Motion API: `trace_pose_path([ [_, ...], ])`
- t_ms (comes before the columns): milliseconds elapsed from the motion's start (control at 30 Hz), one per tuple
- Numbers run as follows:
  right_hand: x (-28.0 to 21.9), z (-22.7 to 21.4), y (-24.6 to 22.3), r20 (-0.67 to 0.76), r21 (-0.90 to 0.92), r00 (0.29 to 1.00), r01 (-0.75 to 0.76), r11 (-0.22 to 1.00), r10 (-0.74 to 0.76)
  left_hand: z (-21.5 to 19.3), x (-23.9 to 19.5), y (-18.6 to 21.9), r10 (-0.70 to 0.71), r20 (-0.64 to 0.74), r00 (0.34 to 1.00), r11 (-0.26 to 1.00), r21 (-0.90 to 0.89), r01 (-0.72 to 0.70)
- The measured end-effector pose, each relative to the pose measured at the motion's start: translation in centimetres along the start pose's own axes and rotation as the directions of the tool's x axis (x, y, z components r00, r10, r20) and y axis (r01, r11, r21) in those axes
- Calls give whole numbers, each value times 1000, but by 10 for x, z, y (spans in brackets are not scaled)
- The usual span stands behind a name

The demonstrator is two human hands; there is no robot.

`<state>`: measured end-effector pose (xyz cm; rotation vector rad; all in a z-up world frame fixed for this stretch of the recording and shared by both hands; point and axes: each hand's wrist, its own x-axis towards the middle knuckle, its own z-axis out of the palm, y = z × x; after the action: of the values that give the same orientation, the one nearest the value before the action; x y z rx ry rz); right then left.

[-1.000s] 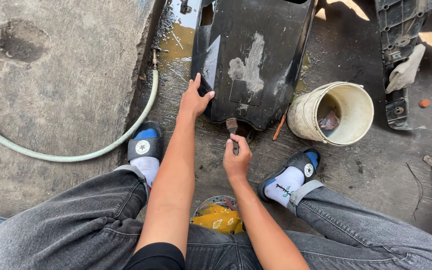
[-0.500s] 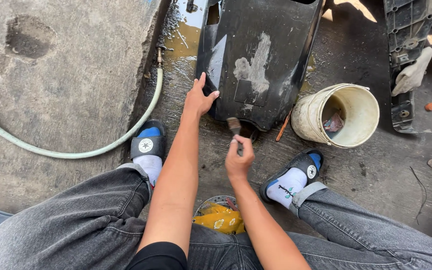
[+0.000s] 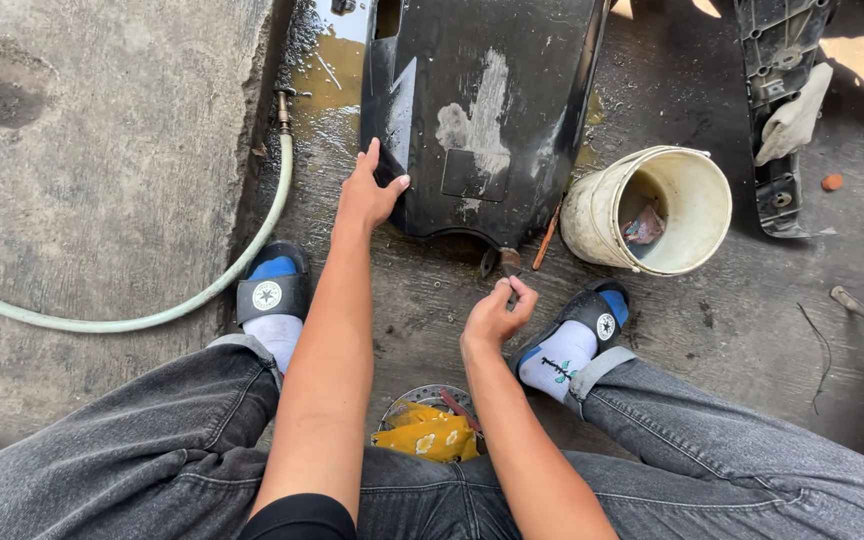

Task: The person sits on the floor and scrubs a black motorcycle part with a brush dipped in a bucket of liquid. They clean both the interior and exterior surfaces of the part, occasionally flipping it over to reach different areas.

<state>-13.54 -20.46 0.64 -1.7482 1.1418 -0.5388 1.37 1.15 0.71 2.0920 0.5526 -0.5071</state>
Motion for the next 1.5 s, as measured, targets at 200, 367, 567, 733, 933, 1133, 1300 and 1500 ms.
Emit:
trace_pose_path([
  [200,-25,3,-24,121,5,993,-14,1000,13,-2,3,1,-22,19,1000,1000,5,22],
  [367,0,2,-3,63,-17,997,-50,999,51,0,5,-1,-11,16,1000,1000,3,11],
  [567,-6,-6,-17,222,73,974,41,997,-56,1,7,-2,-16,27,1000,1000,15,15],
  [733,-14,-7,-97,331,221,901,214,952,-279,-4,1,4,25,26,999,1000,4,-26],
  [933,183,-41,-205,119,38,947,297,954,-299,-6,-5,11,-12,58,998,1000,27,10],
  [1133,313,-48,-180,414,-508,896,373,776,-160,-5,-4,16,-15,63,998,999,40,13],
  [1300,290,-20,-118,592,-706,801,465,534,84,4,0,5,-35,43,998,997,66,32],
  [1500,332,-10,-63,530,-640,848,387,664,17,3,-10,10,-25,20,999,999,44,24],
])
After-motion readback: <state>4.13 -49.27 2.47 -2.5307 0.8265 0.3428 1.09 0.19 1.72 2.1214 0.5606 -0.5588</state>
